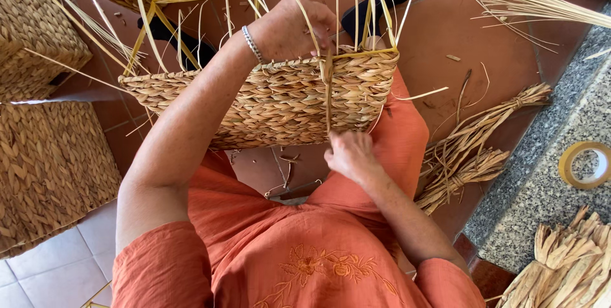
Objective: The person sits on the floor weaving a water hyacinth basket around a bamboo frame. They wrap and tuck flat woven strips over the frame spokes, pull strips tight, and at one point picks up a bundle of strips and cuts a piece with scissors before continuing to weave the rim.
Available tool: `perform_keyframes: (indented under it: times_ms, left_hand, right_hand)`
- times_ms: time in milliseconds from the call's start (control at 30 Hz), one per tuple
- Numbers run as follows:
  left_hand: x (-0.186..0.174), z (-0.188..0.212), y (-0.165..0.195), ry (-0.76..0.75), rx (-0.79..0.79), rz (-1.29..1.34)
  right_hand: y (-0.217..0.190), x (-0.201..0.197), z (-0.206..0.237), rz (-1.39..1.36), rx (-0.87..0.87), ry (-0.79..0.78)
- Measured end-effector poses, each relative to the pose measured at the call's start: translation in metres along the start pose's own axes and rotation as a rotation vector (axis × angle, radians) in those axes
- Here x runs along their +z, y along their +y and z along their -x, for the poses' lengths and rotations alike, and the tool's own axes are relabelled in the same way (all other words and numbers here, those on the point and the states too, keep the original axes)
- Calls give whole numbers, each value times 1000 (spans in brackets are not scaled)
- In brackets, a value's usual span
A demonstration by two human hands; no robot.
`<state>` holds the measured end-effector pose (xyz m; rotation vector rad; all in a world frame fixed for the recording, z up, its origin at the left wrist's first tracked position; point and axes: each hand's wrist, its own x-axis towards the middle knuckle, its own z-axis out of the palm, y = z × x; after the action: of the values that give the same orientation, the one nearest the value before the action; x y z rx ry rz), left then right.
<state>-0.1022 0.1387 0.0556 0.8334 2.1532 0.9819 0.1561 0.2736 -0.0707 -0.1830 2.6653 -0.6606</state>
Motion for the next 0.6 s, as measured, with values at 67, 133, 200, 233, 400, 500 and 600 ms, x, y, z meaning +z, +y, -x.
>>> perform_keyframes:
  times_ms: [67,133,200,233,400,500,600]
  left_hand:
    - [3,12,2,65,184,-226]
    - [5,19,5,-18,63,-295]
    - [9,25,5,-27,43,-338]
    - [12,27,4,11,91,-348]
    - [22,28,-4,146,218,-270]
    - [25,27,-8,203,258,-198]
    - [26,27,-9,221,255,-171]
  right_hand:
    - [2,22,8,42,-28,-79]
    - [13,28,6,63,-47,-67]
    - [19,23,4,89,-60,-47]
    - [22,15,1,112,-63,-29]
    - [8,-35,-21,-216,-4,347]
    - [-11,-51,-29,-289,-99,712]
    - [-18,-55,-42,-303,-107,795]
